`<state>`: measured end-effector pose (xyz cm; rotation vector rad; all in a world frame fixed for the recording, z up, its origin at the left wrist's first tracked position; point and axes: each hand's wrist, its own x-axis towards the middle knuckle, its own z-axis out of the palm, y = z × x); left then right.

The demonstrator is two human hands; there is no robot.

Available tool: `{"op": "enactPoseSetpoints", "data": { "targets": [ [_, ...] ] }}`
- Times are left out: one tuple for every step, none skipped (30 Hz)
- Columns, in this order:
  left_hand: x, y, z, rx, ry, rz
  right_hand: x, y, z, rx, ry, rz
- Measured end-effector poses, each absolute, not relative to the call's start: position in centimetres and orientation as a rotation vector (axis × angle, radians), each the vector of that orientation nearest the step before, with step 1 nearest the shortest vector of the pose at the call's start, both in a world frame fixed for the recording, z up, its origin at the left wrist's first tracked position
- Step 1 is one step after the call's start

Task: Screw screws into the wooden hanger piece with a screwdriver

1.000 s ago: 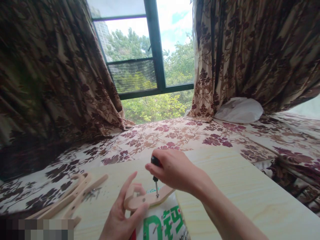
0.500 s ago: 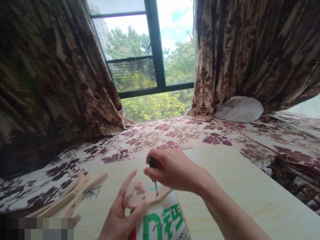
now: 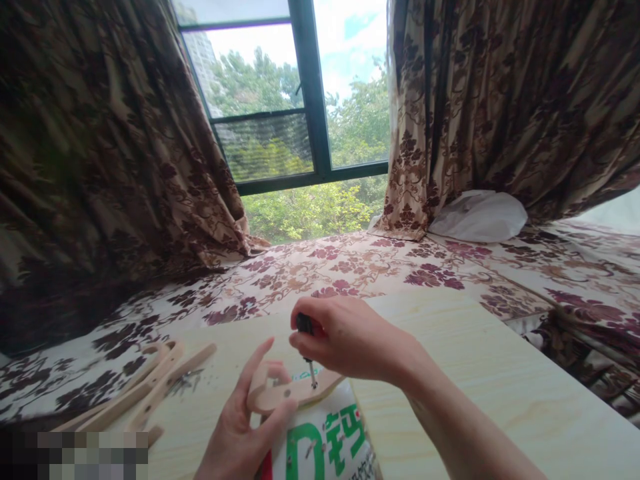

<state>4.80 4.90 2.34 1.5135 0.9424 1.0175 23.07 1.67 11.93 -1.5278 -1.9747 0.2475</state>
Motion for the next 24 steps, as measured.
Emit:
{"op": "enactPoseSetpoints", "data": {
  "targets": [
    [4.81,4.88,2.35,1.504,0.941,1.015,23.05,1.58,12.00,-1.522,-1.985,0.256],
    [4.81,4.86,2.36,1.496,0.939,1.013,23.05,1.57,12.02,-1.532,-1.986,0.257],
    [4.82,4.85,2.36,1.491,0.934,1.012,23.07,1.62,11.98,-1.553,-1.979,0.252],
    [4.82,4.85,2.36,1.487,0.929,1.010,23.10,1.74,11.89,-1.581,-1.961,0.244],
    [4.82,4.86,2.36,1.485,0.927,1.008,23.14,1.87,11.78,-1.614,-1.938,0.233],
    [4.82,4.87,2.35,1.485,0.926,1.007,23.18,1.98,11.67,-1.646,-1.916,0.217],
    [4.81,4.89,2.35,1.489,0.927,1.007,23.21,2.04,11.59,-1.664,-1.905,0.203],
    [4.80,4.92,2.34,1.497,0.926,1.008,23.22,2.02,11.56,-1.668,-1.905,0.193],
    [4.78,4.95,2.33,1.505,0.926,1.007,23.22,1.93,11.58,-1.652,-1.919,0.192],
    [4.75,4.97,2.31,1.511,0.926,1.006,23.20,1.77,11.65,-1.616,-1.945,0.205],
    [4.73,4.99,2.30,1.514,0.926,1.005,23.17,1.58,11.76,-1.572,-1.980,0.227],
    [4.71,5.00,2.28,1.514,0.926,1.003,23.14,1.39,11.89,-1.532,-2.012,0.252],
    [4.70,5.00,2.26,1.511,0.928,1.002,23.12,1.25,11.99,-1.507,-2.037,0.273],
    [4.70,4.99,2.24,1.509,0.930,1.003,23.12,1.18,12.06,-1.500,-2.049,0.283],
    [4.71,4.96,2.23,1.509,0.928,1.009,23.15,1.21,12.07,-1.508,-2.049,0.286],
    [4.75,4.93,2.22,1.511,0.924,1.017,23.20,1.32,12.02,-1.531,-2.036,0.278],
    [4.80,4.89,2.22,1.516,0.920,1.021,23.27,1.49,11.92,-1.568,-2.010,0.260],
    [4.85,4.86,2.24,1.520,0.918,1.019,23.34,1.68,11.81,-1.612,-1.980,0.238],
    [4.91,4.85,2.28,1.523,0.920,1.012,23.41,1.86,11.70,-1.652,-1.953,0.214],
    [4.93,4.85,2.35,1.527,0.930,1.004,23.45,1.99,11.62,-1.677,-1.937,0.194],
    [4.92,4.86,2.45,1.540,0.945,1.005,23.46,2.04,11.60,-1.679,-1.933,0.188],
    [4.84,4.89,2.58,1.568,0.962,1.024,23.44,2.01,11.63,-1.659,-1.943,0.196],
    [4.69,4.90,2.74,1.617,0.983,1.069,23.38,1.91,11.70,-1.621,-1.964,0.215],
    [4.46,4.85,2.93,1.691,1.004,1.139,23.30,1.78,11.80,-1.579,-1.988,0.238]
  ]
}}
